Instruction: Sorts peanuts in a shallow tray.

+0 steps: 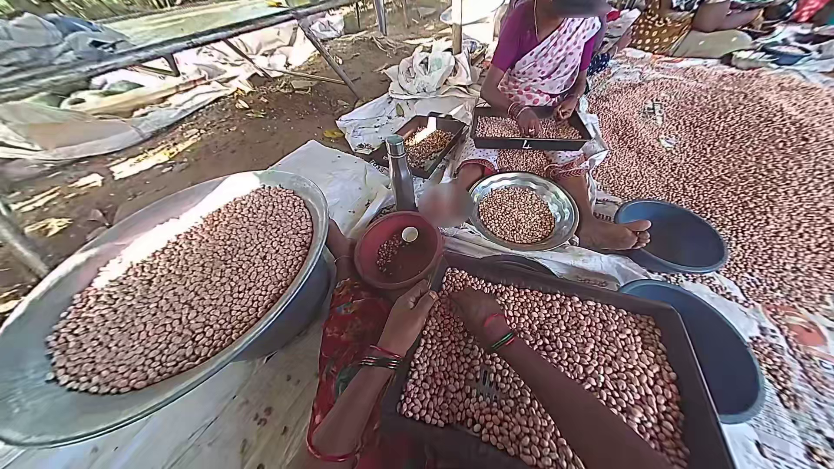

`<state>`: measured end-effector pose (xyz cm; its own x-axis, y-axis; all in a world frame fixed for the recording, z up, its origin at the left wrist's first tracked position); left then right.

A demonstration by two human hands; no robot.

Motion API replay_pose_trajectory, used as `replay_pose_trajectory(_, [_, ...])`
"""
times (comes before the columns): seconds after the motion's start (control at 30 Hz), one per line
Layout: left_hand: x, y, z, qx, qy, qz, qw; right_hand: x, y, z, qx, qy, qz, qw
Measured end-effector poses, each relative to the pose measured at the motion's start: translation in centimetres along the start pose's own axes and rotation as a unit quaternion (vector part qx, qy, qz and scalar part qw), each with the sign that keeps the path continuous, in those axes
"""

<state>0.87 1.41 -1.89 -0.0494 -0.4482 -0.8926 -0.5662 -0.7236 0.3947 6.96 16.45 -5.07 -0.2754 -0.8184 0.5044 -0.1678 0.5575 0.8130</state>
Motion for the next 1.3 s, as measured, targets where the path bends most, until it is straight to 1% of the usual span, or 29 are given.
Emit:
replay_pose_trajectory(0.03, [0.0,0.4,-0.2,0.025,-0.010,0.091,0.995,0.3,-0.5,0.7,0.006,0.002,-0.027,1.000])
replay_pose_trajectory(0.07, [-0.4,0.6,-0.5,0.070,-0.005,0.185,0.980,0.6,-0.8,1.2,0.009,0.001,-0.046,0.999])
replay_pose_trajectory(0.1, [-0.8,0.6,-0.7,0.129,0.007,0.280,0.951,0.7,-0.9,1.4,0.011,-0.006,-0.056,0.998])
replay_pose_trajectory(0.17, [-1.4,-0.4,-1.2,0.228,0.038,0.445,0.865,0.6,-0.6,1.6,0.018,-0.033,-0.034,0.999])
replay_pose_trajectory(0.2, [-1.7,-1.2,-1.5,0.254,0.055,0.502,0.825,0.3,-0.2,1.4,0.016,-0.047,0.000,0.999])
replay_pose_trajectory(0.23, [-1.9,-1.9,-1.8,0.266,0.066,0.542,0.795,0.1,0.2,1.1,0.006,-0.056,0.044,0.997])
replay_pose_trajectory(0.27, [-2.0,-2.4,-2.2,0.270,0.071,0.564,0.777,-0.2,0.6,0.7,-0.007,-0.062,0.085,0.994])
replay_pose_trajectory(0.3, [-2.1,-2.7,-2.4,0.269,0.070,0.574,0.770,-0.4,1.0,0.2,-0.026,-0.062,0.119,0.991])
replay_pose_trajectory(0.37, [-2.0,-3.1,-2.6,0.277,0.055,0.579,0.765,-1.1,1.4,-1.2,-0.064,-0.053,0.190,0.978])
replay_pose_trajectory(0.43, [-1.8,-3.1,-2.6,0.282,0.033,0.578,0.765,-1.9,1.3,-2.5,-0.063,-0.057,0.317,0.945])
replay_pose_trajectory(0.47, [-1.7,-3.1,-2.5,0.284,0.023,0.579,0.764,-2.2,0.9,-3.1,-0.044,-0.063,0.404,0.911])
replay_pose_trajectory(0.5, [-1.6,-3.0,-2.3,0.289,0.020,0.576,0.764,-2.4,0.4,-3.7,-0.005,-0.078,0.484,0.871])
replay_pose_trajectory(0.53, [-1.6,-2.8,-2.2,0.296,0.021,0.570,0.766,-2.2,-0.2,-4.4,0.050,-0.093,0.518,0.849])
replay_pose_trajectory(0.57, [-1.8,-2.5,-1.9,0.302,0.026,0.561,0.771,-1.8,-0.6,-4.9,0.094,-0.099,0.484,0.864])
replay_pose_trajectory(0.6, [-2.0,-1.8,-1.4,0.299,0.033,0.543,0.784,-1.2,-1.0,-5.3,0.128,-0.096,0.395,0.904])
replay_pose_trajectory(0.63, [-2.4,-0.9,-0.9,0.278,0.040,0.518,0.808,-0.5,-1.3,-5.6,0.160,-0.094,0.278,0.943])
replay_pose_trajectory(0.67, [-2.8,0.2,-0.4,0.230,0.046,0.497,0.835,0.3,-1.7,-5.7,0.184,-0.103,0.167,0.963])
replay_pose_trajectory(0.73, [-3.3,2.5,0.5,0.092,0.051,0.455,0.884,1.8,-2.3,-5.7,0.213,-0.128,0.022,0.968])
replay_pose_trajectory(0.77, [-3.4,3.3,0.7,0.045,0.049,0.437,0.897,2.3,-2.6,-5.7,0.222,-0.135,-0.020,0.965])
replay_pose_trajectory(0.8, [-3.3,3.6,0.7,0.030,0.032,0.420,0.907,2.6,-2.7,-5.6,0.227,-0.136,-0.041,0.963])
replay_pose_trajectory(0.83, [-3.0,3.2,0.5,0.048,0.000,0.401,0.915,2.7,-2.7,-5.5,0.233,-0.134,-0.049,0.962])
replay_pose_trajectory(0.87, [-2.5,2.2,-0.1,0.095,-0.030,0.392,0.914,2.6,-2.7,-5.6,0.237,-0.130,-0.045,0.962])
replay_pose_trajectory(0.9, [-2.1,0.8,-0.8,0.161,-0.042,0.399,0.902,2.4,-2.7,-5.6,0.238,-0.126,-0.033,0.963])
replay_pose_trajectory(0.93, [-1.6,-0.7,-1.4,0.227,-0.037,0.424,0.876,2.1,-2.8,-5.6,0.232,-0.126,-0.021,0.964])
replay_pose_trajectory(1.0, [-0.7,-3.3,-2.2,0.309,-0.017,0.479,0.821,1.2,-2.7,-5.7,0.212,-0.124,0.011,0.969])
replay_pose_trajectory(1.07, [0.0,-4.7,-2.5,0.330,0.009,0.522,0.787,-0.3,-1.8,-5.9,0.172,-0.118,0.087,0.974])
replay_pose_trajectory(1.1, [0.2,-5.0,-2.5,0.327,0.017,0.536,0.778,-1.1,-1.2,-6.1,0.143,-0.116,0.133,0.974])
replay_pose_trajectory(1.17, [0.4,-5.2,-2.5,0.317,0.022,0.554,0.769,-2.0,0.2,-6.6,0.105,-0.129,0.191,0.967])
replay_pose_trajectory(1.3, [0.2,-5.2,-2.9,0.312,0.018,0.565,0.763,-4.0,0.8,-7.1,0.041,-0.158,0.269,0.949])
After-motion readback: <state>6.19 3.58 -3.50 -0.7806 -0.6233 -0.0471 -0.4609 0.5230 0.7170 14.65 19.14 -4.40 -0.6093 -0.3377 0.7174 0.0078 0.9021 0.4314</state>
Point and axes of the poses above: each hand's wrist, its own z-axis towards the middle knuckle, its own y-axis out of the back of the hand, x = y × z, the point moved 2 cm from there along z, towards the middle knuckle, and after that the axes turned 6 degrees about z, right-handed, at the moved point
